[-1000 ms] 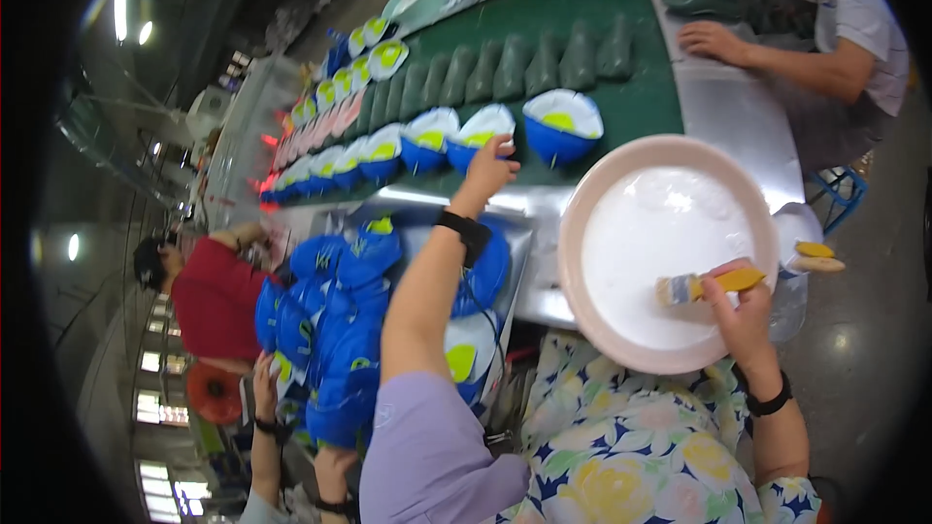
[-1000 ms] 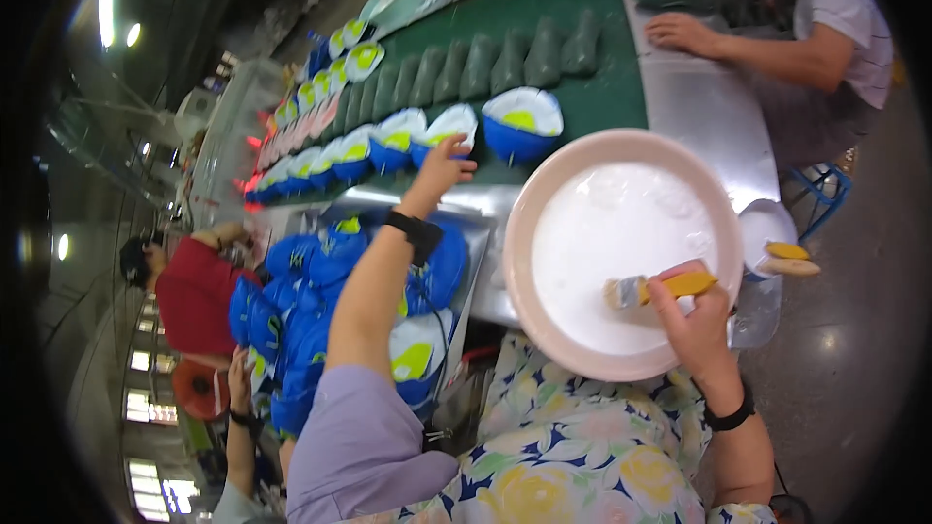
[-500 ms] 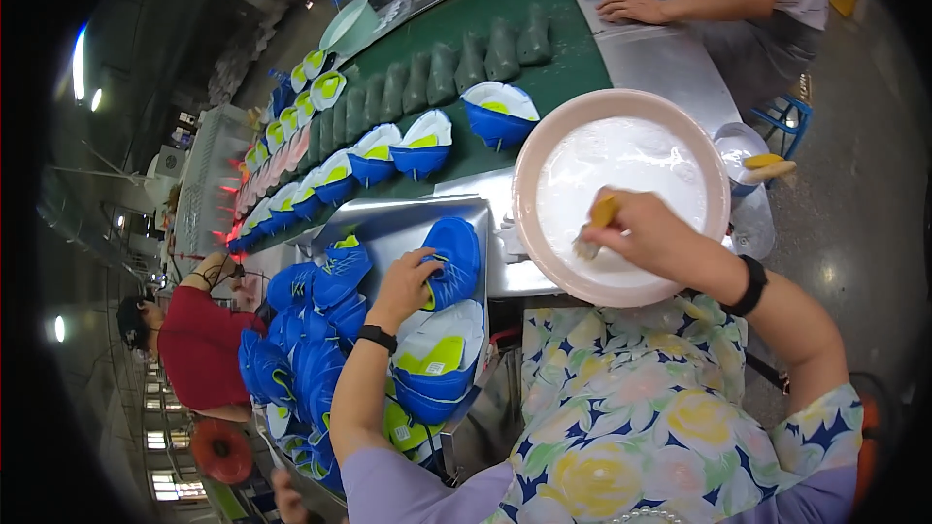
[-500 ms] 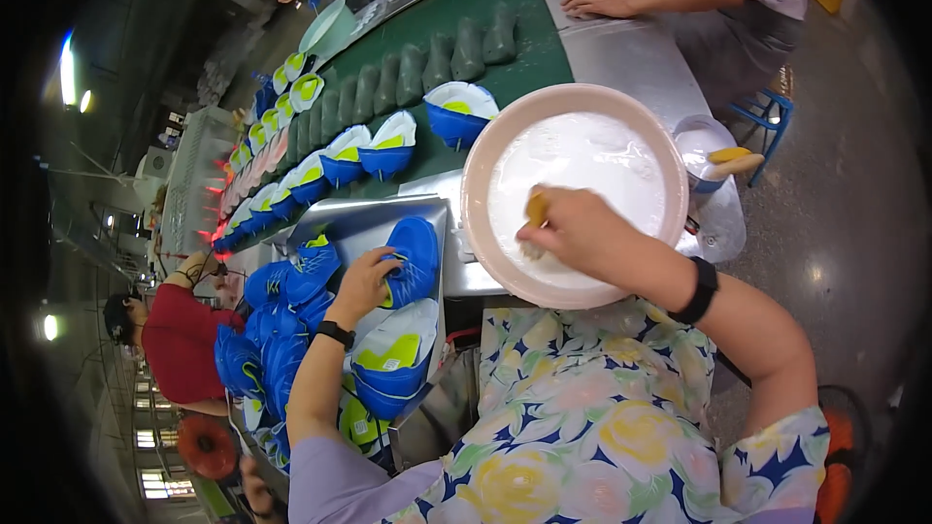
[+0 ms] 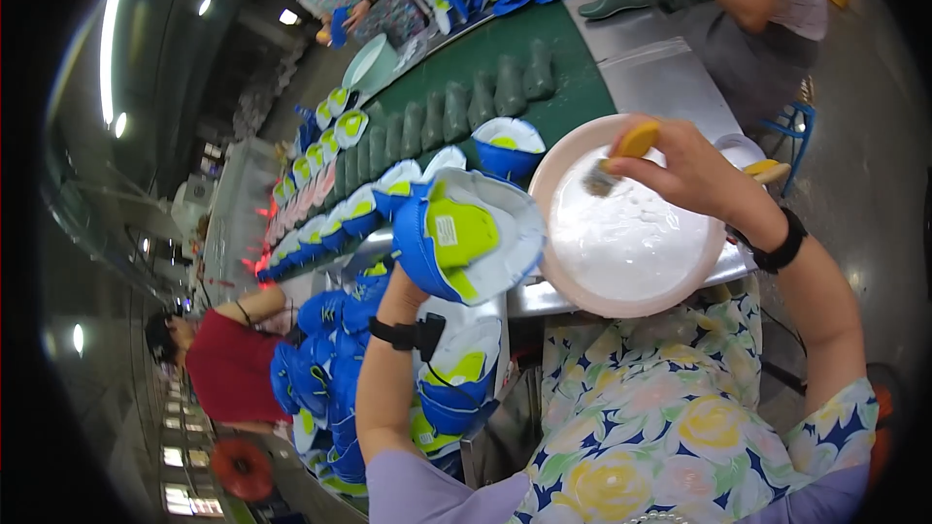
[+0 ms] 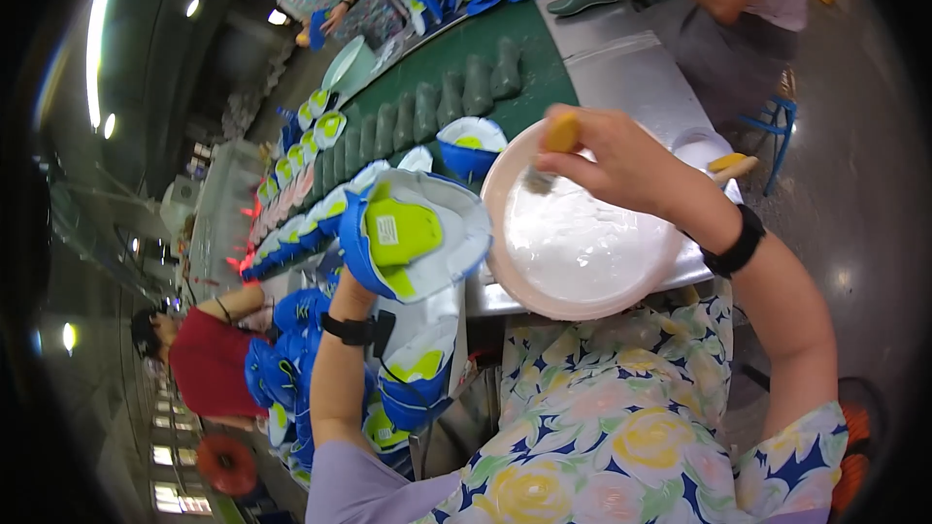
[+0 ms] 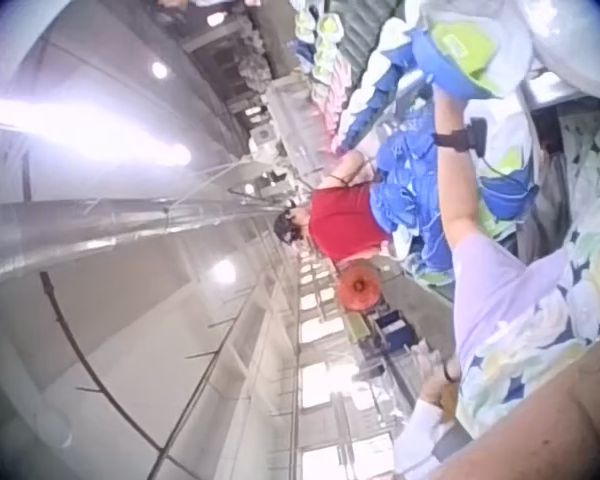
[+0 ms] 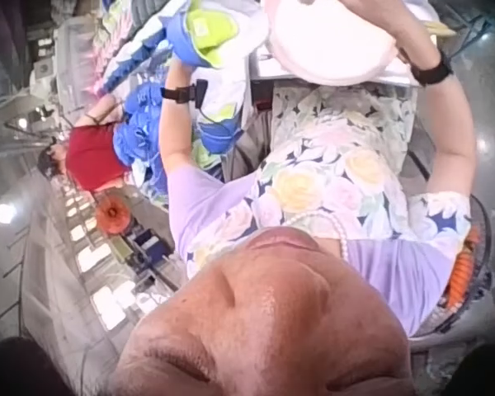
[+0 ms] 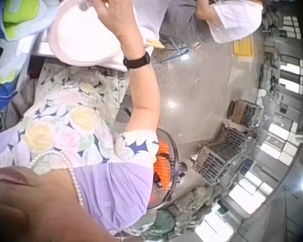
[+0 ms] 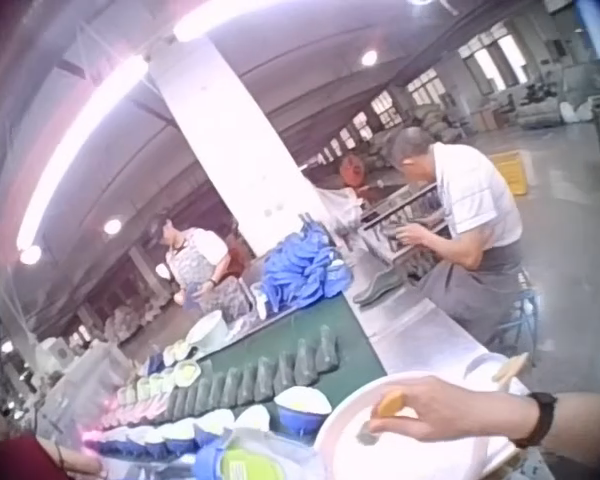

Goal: The recorder uses a brush to apply a white liquid adhesive to the interior edges and surfaces of shoe uppers at a manufacturing workstation.

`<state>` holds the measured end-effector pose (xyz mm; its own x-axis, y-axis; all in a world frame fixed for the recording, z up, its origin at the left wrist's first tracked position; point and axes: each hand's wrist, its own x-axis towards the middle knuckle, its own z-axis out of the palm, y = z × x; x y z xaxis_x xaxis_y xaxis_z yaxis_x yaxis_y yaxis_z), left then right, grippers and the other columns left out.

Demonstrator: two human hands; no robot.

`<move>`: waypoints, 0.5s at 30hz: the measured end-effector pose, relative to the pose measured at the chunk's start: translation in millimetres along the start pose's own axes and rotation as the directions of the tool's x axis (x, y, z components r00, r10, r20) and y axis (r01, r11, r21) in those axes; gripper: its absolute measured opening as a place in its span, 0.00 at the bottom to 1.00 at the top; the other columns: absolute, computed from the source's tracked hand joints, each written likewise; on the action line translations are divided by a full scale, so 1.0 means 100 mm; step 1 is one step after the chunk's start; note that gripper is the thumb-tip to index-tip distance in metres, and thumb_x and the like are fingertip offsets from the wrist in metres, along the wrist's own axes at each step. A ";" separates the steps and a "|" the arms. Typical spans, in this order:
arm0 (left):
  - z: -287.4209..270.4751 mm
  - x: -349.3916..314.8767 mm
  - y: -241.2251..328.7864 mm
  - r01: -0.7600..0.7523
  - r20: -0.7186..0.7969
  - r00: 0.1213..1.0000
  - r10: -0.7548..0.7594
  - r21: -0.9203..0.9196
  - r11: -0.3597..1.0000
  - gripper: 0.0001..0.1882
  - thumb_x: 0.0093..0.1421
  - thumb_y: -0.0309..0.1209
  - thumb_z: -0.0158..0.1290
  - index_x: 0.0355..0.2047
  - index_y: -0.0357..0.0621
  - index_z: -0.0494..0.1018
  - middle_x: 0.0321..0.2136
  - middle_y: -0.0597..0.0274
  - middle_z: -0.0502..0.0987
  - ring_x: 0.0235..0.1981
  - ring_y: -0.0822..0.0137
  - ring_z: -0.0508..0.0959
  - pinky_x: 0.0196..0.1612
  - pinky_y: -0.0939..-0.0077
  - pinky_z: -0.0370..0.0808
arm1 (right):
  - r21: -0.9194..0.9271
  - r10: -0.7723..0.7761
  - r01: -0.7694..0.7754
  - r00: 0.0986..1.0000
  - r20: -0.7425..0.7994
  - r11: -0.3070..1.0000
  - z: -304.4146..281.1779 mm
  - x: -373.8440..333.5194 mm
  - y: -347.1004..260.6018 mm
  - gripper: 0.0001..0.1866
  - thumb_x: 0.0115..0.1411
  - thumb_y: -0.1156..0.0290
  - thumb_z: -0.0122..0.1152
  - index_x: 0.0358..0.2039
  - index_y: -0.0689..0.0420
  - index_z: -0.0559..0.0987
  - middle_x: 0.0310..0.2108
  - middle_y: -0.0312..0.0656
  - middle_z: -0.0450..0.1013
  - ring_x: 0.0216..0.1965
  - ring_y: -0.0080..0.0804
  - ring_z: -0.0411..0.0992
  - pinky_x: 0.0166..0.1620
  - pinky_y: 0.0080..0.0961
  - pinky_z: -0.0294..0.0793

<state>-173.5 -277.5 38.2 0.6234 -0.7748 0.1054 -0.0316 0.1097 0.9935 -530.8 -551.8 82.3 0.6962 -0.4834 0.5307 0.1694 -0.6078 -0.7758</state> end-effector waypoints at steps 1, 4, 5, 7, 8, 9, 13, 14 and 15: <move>0.18 0.01 -0.07 -0.025 0.024 0.999 0.024 0.035 0.999 0.25 0.65 0.29 0.53 0.62 0.40 0.62 0.53 0.53 0.74 0.53 0.56 0.76 0.59 0.63 0.72 | 0.026 -0.027 0.026 0.999 0.025 0.999 -0.02 0.09 -0.06 0.08 0.63 0.69 0.64 0.33 0.60 0.75 0.27 0.47 0.75 0.29 0.39 0.75 0.35 0.29 0.73; 0.63 0.14 -0.14 -0.107 0.079 0.992 0.097 0.135 0.985 0.26 0.66 0.29 0.52 0.62 0.41 0.62 0.53 0.53 0.74 0.53 0.56 0.76 0.59 0.62 0.72 | 0.055 -0.076 0.073 0.996 0.057 0.996 -0.02 0.28 -0.13 0.11 0.63 0.65 0.65 0.34 0.60 0.75 0.27 0.47 0.75 0.28 0.38 0.75 0.35 0.29 0.73; 0.72 0.16 -0.14 -0.142 0.098 0.987 0.128 0.163 0.976 0.26 0.66 0.29 0.52 0.62 0.41 0.62 0.53 0.53 0.74 0.53 0.56 0.76 0.60 0.62 0.72 | 0.058 -0.104 0.099 0.991 0.081 0.993 -0.05 0.30 -0.11 0.13 0.62 0.63 0.66 0.34 0.60 0.76 0.27 0.47 0.76 0.28 0.37 0.75 0.34 0.29 0.73; 0.91 0.22 -0.15 -0.212 0.129 0.974 0.187 0.215 0.953 0.26 0.66 0.29 0.52 0.63 0.41 0.62 0.54 0.53 0.74 0.54 0.56 0.76 0.60 0.62 0.72 | -0.064 -0.056 0.059 0.997 0.048 0.996 -0.17 0.24 -0.07 0.16 0.61 0.60 0.67 0.34 0.62 0.76 0.26 0.48 0.76 0.28 0.38 0.76 0.33 0.29 0.73; 0.96 0.17 -0.20 -0.242 0.135 0.967 0.215 0.243 0.939 0.26 0.66 0.30 0.52 0.63 0.41 0.62 0.54 0.53 0.74 0.54 0.56 0.76 0.60 0.61 0.72 | -0.168 -0.007 0.013 0.999 0.034 0.986 -0.21 0.22 -0.05 0.19 0.59 0.57 0.68 0.34 0.63 0.77 0.25 0.49 0.76 0.27 0.38 0.76 0.32 0.30 0.73; 1.00 0.18 -0.21 -0.272 0.139 0.960 0.242 0.271 0.924 0.26 0.66 0.30 0.52 0.63 0.41 0.62 0.54 0.53 0.74 0.54 0.56 0.76 0.60 0.61 0.72 | -0.169 -0.011 0.016 1.000 0.028 0.986 -0.22 0.18 -0.04 0.19 0.59 0.57 0.68 0.34 0.63 0.77 0.25 0.49 0.76 0.27 0.38 0.76 0.32 0.30 0.73; 1.15 0.14 -0.31 -0.363 0.153 0.932 0.329 0.380 0.851 0.26 0.67 0.30 0.52 0.63 0.41 0.61 0.55 0.53 0.73 0.54 0.56 0.76 0.60 0.61 0.71 | 0.043 0.322 -0.319 0.939 -0.119 0.947 -0.08 0.01 -0.05 0.22 0.58 0.56 0.68 0.28 0.67 0.79 0.22 0.48 0.77 0.23 0.35 0.77 0.29 0.29 0.74; 1.17 0.13 -0.33 -0.382 0.158 0.924 0.349 0.404 0.831 0.26 0.67 0.30 0.51 0.64 0.41 0.61 0.55 0.53 0.73 0.55 0.56 0.76 0.61 0.60 0.71 | 0.149 0.395 -0.375 0.908 -0.140 0.915 -0.03 -0.02 -0.04 0.22 0.57 0.56 0.67 0.26 0.68 0.79 0.21 0.48 0.77 0.21 0.33 0.77 0.28 0.27 0.74; 1.25 0.09 -0.39 -0.401 0.162 0.916 0.367 0.428 0.810 0.26 0.67 0.31 0.51 0.64 0.41 0.61 0.55 0.53 0.73 0.55 0.56 0.75 0.61 0.60 0.71 | 0.150 0.398 -0.377 0.907 -0.140 0.914 0.02 -0.06 -0.02 0.22 0.57 0.56 0.67 0.26 0.68 0.79 0.21 0.48 0.77 0.21 0.33 0.77 0.28 0.27 0.74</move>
<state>-264.0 -366.8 5.7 0.4326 -0.7703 0.4684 -0.6099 0.1326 0.7813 -534.0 -546.5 80.1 0.6007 -0.7684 0.2207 -0.0033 -0.2784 -0.9605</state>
